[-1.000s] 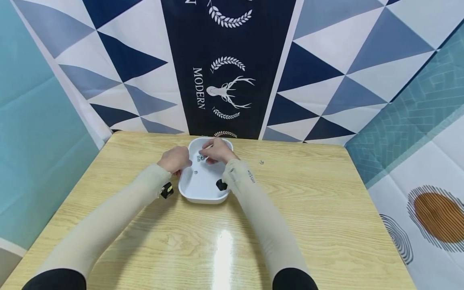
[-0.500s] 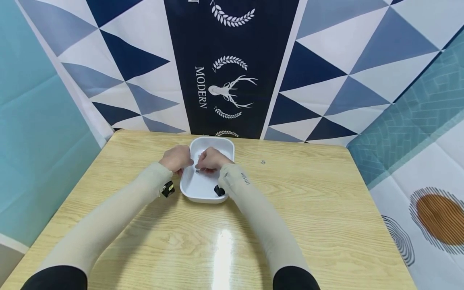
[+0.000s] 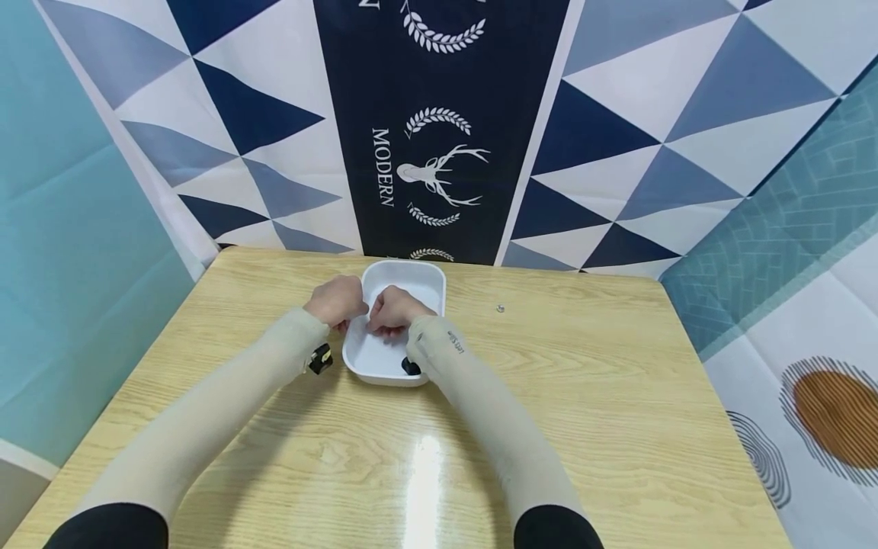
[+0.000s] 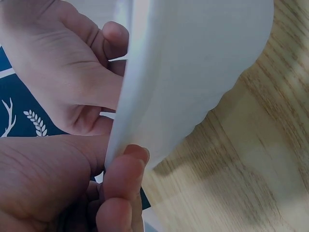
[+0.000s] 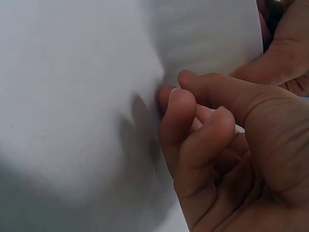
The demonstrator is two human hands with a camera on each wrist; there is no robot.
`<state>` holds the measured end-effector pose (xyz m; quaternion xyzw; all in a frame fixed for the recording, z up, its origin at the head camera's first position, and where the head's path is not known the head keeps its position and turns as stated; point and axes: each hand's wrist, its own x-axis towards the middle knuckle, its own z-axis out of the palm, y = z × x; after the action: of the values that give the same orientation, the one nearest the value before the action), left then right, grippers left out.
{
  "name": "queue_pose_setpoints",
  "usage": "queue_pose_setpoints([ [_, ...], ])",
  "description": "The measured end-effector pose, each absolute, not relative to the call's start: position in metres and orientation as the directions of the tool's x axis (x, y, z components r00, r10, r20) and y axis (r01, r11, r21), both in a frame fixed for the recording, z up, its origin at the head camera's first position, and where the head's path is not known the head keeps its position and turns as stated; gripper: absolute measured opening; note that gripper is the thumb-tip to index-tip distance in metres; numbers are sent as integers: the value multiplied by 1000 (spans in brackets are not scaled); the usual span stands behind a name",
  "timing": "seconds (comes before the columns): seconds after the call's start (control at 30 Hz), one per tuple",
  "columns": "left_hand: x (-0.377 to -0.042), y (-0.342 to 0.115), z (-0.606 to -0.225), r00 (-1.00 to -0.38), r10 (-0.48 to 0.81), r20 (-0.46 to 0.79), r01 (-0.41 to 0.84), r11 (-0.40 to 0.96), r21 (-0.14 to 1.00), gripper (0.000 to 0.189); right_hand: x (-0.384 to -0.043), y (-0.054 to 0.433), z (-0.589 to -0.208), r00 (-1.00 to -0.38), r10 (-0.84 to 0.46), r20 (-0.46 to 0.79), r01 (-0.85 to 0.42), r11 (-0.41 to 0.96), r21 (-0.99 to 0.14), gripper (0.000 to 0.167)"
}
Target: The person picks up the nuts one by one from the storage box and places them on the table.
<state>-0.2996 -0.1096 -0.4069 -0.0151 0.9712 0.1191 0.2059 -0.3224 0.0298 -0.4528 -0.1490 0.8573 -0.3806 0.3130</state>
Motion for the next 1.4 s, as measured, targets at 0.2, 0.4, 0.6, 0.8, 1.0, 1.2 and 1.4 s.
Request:
queue_pose_setpoints([
  [0.2, -299, -109, -409, -917, 17, -398, -80, 971, 227, 31, -320, 29, -454, -760, -489, -429, 0, 660, -752, 12],
  [0.4, -300, -110, -410, -917, 27, -397, -75, 968, 239, 33, -321, 29, -456, -758, -486, -435, 9, 659, -752, 15],
  [0.6, -300, -110, -410, -920, 26, -390, -75, 967, 243, 31, -322, 29, -457, -761, -474, -442, 16, 668, -744, 13],
  [0.8, -298, -111, -409, -919, 36, -393, -74, 963, 259, 31, -321, 28, -457, -759, -472, -449, 13, 678, -735, 13],
  [1.0, -298, -112, -410, -917, 37, -397, -75, 962, 263, 29, -321, 28, -457, -770, -463, -439, -28, 713, -701, 13],
  [1.2, -298, -111, -410, -921, 41, -388, -66, 964, 258, 30, -320, 29, -454, -782, -459, -421, -55, 724, -687, 13],
  [1.4, -299, -111, -411, -924, 25, -381, -77, 965, 250, 28, -320, 29, -446, -795, -477, -375, -95, 709, -699, 11],
])
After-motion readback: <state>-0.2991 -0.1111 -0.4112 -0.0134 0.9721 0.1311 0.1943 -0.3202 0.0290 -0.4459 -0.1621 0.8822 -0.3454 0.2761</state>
